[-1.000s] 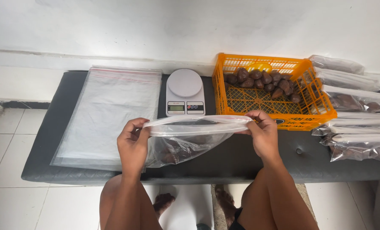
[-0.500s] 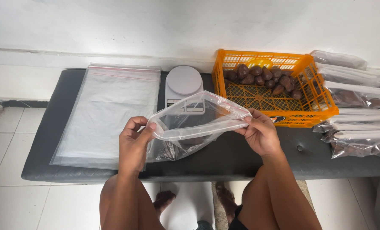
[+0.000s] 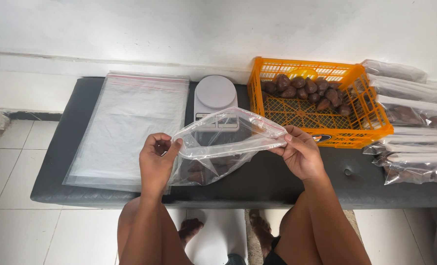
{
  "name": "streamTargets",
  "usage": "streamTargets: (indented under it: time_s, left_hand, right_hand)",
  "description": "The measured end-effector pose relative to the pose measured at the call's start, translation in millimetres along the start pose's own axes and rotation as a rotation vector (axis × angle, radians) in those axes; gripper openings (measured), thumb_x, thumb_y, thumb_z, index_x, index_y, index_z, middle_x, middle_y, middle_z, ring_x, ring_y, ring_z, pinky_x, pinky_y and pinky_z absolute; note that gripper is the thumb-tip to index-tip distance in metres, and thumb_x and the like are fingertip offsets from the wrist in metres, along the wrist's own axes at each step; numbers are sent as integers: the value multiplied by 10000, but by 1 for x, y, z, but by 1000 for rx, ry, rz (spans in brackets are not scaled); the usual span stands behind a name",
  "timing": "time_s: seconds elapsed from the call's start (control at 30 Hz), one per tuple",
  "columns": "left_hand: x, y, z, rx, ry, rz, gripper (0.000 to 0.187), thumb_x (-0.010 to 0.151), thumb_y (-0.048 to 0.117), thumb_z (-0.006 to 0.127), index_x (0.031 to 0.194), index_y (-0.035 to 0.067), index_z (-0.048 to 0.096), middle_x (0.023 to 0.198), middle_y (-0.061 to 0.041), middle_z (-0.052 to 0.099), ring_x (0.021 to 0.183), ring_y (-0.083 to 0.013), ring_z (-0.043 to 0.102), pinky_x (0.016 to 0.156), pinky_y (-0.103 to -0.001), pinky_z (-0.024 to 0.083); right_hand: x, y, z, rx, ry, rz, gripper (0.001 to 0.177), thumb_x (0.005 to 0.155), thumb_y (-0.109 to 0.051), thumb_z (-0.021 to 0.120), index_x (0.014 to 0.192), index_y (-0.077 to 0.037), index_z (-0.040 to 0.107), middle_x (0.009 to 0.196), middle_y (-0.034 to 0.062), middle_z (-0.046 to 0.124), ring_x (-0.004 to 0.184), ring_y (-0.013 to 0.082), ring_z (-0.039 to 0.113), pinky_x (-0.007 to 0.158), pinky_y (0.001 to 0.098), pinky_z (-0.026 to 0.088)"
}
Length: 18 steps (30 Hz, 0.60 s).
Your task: Weighing snake fruit on a digital scale and bagging them in zip-lock plastic bags.
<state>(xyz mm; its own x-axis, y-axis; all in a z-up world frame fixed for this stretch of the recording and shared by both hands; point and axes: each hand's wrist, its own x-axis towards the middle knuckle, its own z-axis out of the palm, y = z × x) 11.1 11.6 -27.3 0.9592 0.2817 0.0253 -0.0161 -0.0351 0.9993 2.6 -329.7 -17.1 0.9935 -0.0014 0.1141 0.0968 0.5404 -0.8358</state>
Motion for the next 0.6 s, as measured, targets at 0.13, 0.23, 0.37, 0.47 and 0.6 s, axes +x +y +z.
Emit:
streamTargets:
  time_s: [0.13,0.23,0.37,0.47,0.6]
  left_hand:
    - [3,-10,-1,47,-18,-8,135,942,65,725,910,34,598,862,-134,598,914,-283,683,804,-456,589]
    - [2,-8,0,2,-13,7,107,941,32,689,878,35,602,873,-145,611,918,-269,667,798,-431,583]
    - [-11,29,6,-198,-46,-58,89,913,43,684,869,31,608,899,-150,622,887,-191,595,803,-348,590]
    - [-12,34,6,-346,-75,-111,91,882,43,689,866,39,599,905,-128,608,861,-167,603,758,-291,590]
    - [-11,36,3,-487,-128,-144,108,869,16,687,870,19,579,885,-128,580,841,-163,614,729,-290,605]
  right_hand:
    - [0,1,0,-7,-11,3,324,924,-127,655,1107,114,539,896,219,692,846,298,782,815,451,678]
    - [-1,-1,3,-2,-15,8,325,924,-128,657,1106,114,540,894,218,695,841,293,783,809,445,679]
    - [-1,-1,0,-6,-4,18,338,919,-150,656,1104,110,548,898,222,700,859,304,782,826,461,672]
    - [-1,1,-4,4,-3,26,352,912,-170,670,1099,101,548,898,218,700,857,298,781,824,446,675]
    - [-1,3,-8,1,-6,31,356,906,-169,669,1095,108,551,892,225,700,851,311,781,826,465,673]
